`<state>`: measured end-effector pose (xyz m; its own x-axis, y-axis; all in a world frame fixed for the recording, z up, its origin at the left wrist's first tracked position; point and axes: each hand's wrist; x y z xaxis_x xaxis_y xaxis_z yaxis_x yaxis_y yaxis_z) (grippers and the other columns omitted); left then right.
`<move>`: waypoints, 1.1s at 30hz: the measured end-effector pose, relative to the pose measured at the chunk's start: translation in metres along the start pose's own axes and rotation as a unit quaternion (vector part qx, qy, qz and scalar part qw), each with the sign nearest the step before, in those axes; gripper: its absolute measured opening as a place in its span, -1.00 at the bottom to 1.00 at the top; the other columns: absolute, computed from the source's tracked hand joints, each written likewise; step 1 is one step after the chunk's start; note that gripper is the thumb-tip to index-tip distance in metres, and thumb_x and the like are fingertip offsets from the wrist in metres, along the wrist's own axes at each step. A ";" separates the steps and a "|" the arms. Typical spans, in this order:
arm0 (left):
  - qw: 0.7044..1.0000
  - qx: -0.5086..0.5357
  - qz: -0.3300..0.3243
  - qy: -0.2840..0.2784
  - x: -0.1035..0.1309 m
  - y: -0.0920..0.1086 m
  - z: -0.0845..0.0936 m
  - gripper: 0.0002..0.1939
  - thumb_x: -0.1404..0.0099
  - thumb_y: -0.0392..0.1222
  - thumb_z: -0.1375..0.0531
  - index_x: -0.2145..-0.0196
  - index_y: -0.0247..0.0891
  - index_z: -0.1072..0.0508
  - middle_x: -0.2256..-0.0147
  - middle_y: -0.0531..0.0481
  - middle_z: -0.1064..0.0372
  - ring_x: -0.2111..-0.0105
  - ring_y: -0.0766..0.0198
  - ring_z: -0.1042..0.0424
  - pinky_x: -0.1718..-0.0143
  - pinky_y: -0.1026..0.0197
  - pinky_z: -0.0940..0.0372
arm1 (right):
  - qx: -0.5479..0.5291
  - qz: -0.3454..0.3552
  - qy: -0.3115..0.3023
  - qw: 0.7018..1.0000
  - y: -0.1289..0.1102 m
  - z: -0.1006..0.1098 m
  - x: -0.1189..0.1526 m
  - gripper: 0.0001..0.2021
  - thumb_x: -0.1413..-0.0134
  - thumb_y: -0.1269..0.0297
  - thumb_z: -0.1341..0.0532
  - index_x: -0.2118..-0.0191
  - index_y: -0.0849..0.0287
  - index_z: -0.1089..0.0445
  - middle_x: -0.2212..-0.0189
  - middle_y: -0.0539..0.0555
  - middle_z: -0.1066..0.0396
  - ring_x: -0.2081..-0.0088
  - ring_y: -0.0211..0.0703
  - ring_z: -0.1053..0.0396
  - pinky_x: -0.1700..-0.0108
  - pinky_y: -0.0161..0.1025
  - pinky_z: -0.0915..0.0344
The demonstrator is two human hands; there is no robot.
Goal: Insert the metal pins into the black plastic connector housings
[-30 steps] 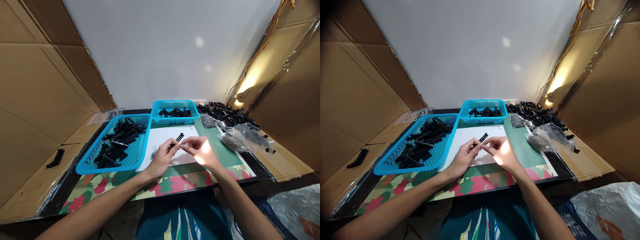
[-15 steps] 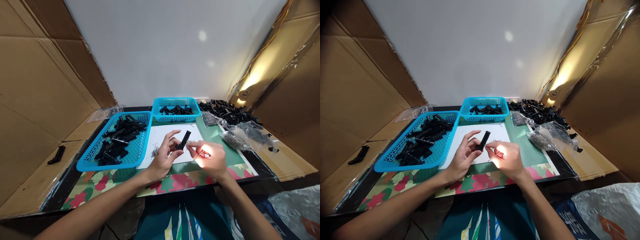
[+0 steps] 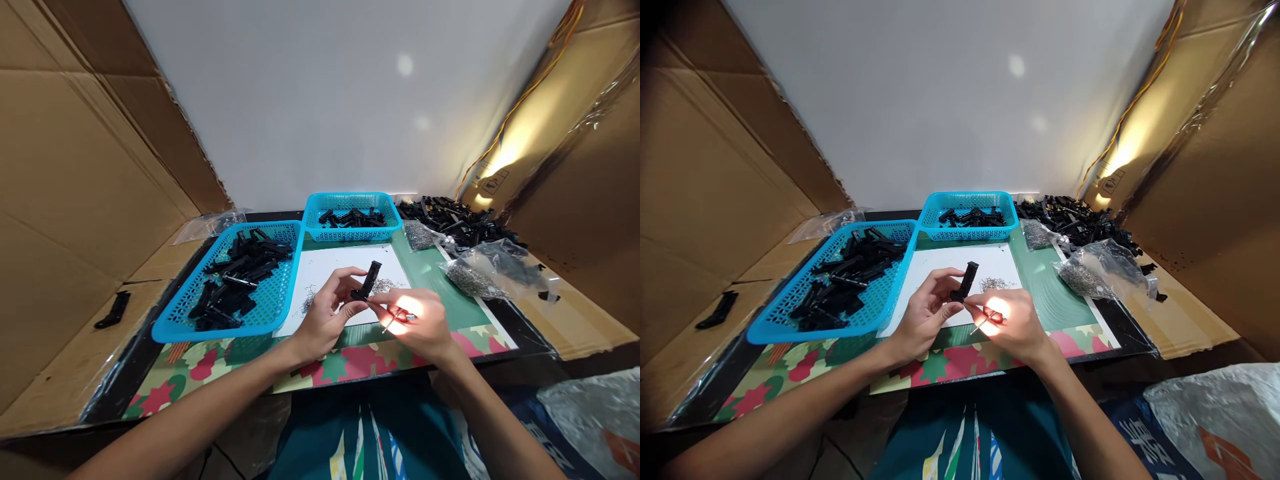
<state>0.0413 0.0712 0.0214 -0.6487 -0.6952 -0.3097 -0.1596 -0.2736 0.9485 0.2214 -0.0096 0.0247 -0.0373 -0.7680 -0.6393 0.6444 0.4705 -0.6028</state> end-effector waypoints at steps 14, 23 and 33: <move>0.997 0.054 0.046 -0.010 -0.004 0.000 0.002 -0.62 -0.32 0.00 -0.40 0.18 -0.21 -0.29 0.29 0.03 -0.32 0.29 0.29 -0.38 0.23 0.27 -0.26 | -0.152 -0.156 -0.026 0.976 0.004 -0.004 0.002 -0.83 -0.15 0.19 -0.39 0.35 0.16 -0.67 0.51 0.10 -0.58 0.54 -0.17 -0.43 0.51 -0.26 -0.34; 0.980 0.133 0.126 -0.077 -0.008 0.007 0.002 -0.51 -0.34 0.27 -0.29 0.21 -0.21 -0.27 0.43 0.06 -0.38 0.40 0.29 -0.38 0.21 0.20 -0.29 | -0.090 -0.122 -0.079 0.985 0.007 0.012 -0.002 -0.82 -0.15 0.39 -0.34 0.20 0.06 -0.70 0.47 0.02 -0.58 0.49 -0.19 -0.44 0.42 -0.27 -0.33; 0.955 -0.264 -0.011 -0.137 -0.001 0.004 0.005 -0.75 -0.47 0.04 -0.20 0.10 -0.20 -0.47 0.19 -0.05 -0.46 0.24 0.15 -0.37 0.12 0.13 -0.22 | 0.009 -0.086 -0.091 0.992 0.016 0.026 0.023 -0.77 -0.32 0.35 -0.22 0.29 0.09 -0.65 0.51 0.03 -0.46 0.48 -0.17 -0.37 0.41 -0.25 -0.21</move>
<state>0.0378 0.0742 0.0256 -0.8316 -0.5053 -0.2305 0.1761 -0.6334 0.7535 0.2508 -0.0308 0.0130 -0.0096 -0.9028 -0.4300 0.6540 0.3196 -0.6856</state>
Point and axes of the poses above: each hand's wrist, its own x-axis away from the middle knuckle, its own z-axis out of the back of the hand, y = z × x
